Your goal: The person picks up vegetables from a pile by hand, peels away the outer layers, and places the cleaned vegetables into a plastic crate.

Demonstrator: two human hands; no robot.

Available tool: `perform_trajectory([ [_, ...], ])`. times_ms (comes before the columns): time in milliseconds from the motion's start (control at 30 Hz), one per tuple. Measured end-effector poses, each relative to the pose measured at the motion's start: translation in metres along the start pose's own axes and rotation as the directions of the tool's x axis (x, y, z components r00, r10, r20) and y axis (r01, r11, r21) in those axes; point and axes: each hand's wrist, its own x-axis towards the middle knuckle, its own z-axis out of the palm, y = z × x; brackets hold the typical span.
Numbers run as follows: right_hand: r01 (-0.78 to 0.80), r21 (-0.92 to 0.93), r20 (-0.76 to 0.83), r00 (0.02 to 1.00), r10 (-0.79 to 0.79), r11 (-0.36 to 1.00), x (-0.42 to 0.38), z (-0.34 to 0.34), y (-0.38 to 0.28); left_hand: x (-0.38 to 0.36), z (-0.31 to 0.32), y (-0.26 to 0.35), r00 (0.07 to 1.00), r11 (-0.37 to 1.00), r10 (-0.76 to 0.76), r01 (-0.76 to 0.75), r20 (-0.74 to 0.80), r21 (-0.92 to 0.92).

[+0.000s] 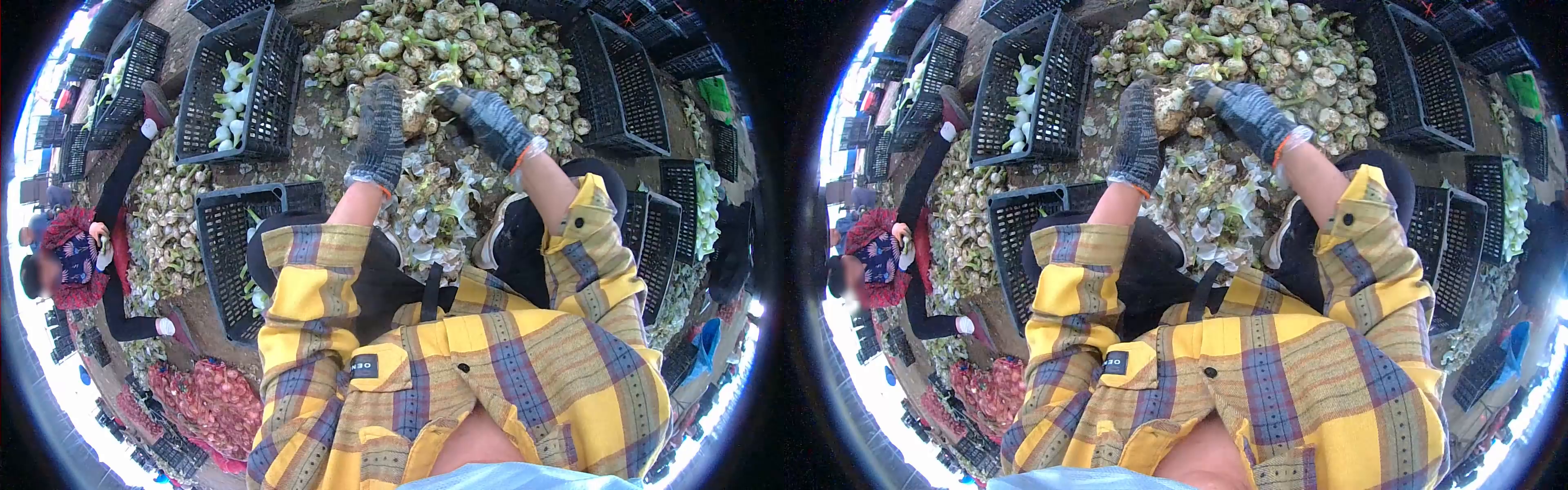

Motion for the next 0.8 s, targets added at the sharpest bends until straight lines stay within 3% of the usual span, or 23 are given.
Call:
perform_trajectory([
  [33,-0.022,-0.115,0.012,1.000,0.024,0.993,0.002,0.003,0.000,0.002,0.000,-0.001,0.998,0.995,0.066,-0.065,-0.003,0.073],
  [167,0.002,-0.083,0.009,1.000,-0.001,0.997,0.000,0.013,-0.002,0.003,-0.003,-0.007,0.951,0.885,0.307,-0.293,0.020,0.363],
  [200,0.037,0.062,-0.027,0.999,-0.036,0.997,-0.005,0.019,-0.004,0.003,-0.003,-0.008,0.952,0.891,0.304,-0.289,0.012,0.350],
  [233,0.034,0.061,-0.025,0.999,-0.032,0.998,-0.004,0.017,-0.003,0.003,-0.003,-0.008,0.953,0.892,0.302,-0.286,0.010,0.350],
  [300,0.141,-0.027,0.039,0.989,-0.140,0.990,-0.001,0.012,-0.002,0.002,-0.003,-0.008,0.939,0.860,0.343,-0.323,0.020,0.397],
  [333,0.057,-0.098,0.037,0.998,-0.054,0.994,-0.003,0.011,-0.008,0.002,-0.003,-0.009,0.940,0.860,0.341,-0.320,0.018,0.397],
  [433,0.064,-0.232,0.018,0.998,-0.062,0.971,0.001,0.008,-0.003,-0.001,-0.001,-0.006,0.932,0.835,0.363,-0.332,0.014,0.438],
  [500,0.149,-0.222,0.000,0.988,-0.153,0.964,-0.002,0.013,-0.002,-0.002,0.002,-0.004,0.978,0.946,0.202,-0.180,-0.054,0.269],
  [567,0.236,-0.213,-0.022,0.969,-0.246,0.948,-0.002,0.013,0.003,0.002,0.004,-0.009,0.979,0.958,0.197,-0.179,-0.060,0.224],
  [633,0.339,-0.318,-0.027,0.930,-0.366,0.885,0.005,0.011,0.012,0.007,-0.001,-0.021,0.979,0.968,0.190,-0.175,-0.068,0.177],
  [667,0.340,-0.318,-0.026,0.930,-0.366,0.885,0.007,0.010,0.014,0.009,-0.006,-0.027,0.984,0.980,0.168,-0.161,-0.059,0.116],
  [733,0.230,-0.137,-0.015,0.972,-0.235,0.963,0.007,0.011,0.015,0.002,-0.002,-0.018,0.988,0.988,0.145,-0.142,-0.049,0.055],
  [800,0.167,-0.122,0.016,0.986,-0.166,0.978,0.007,0.011,0.006,-0.012,0.012,0.003,0.998,0.986,-0.058,0.055,-0.009,-0.160],
])
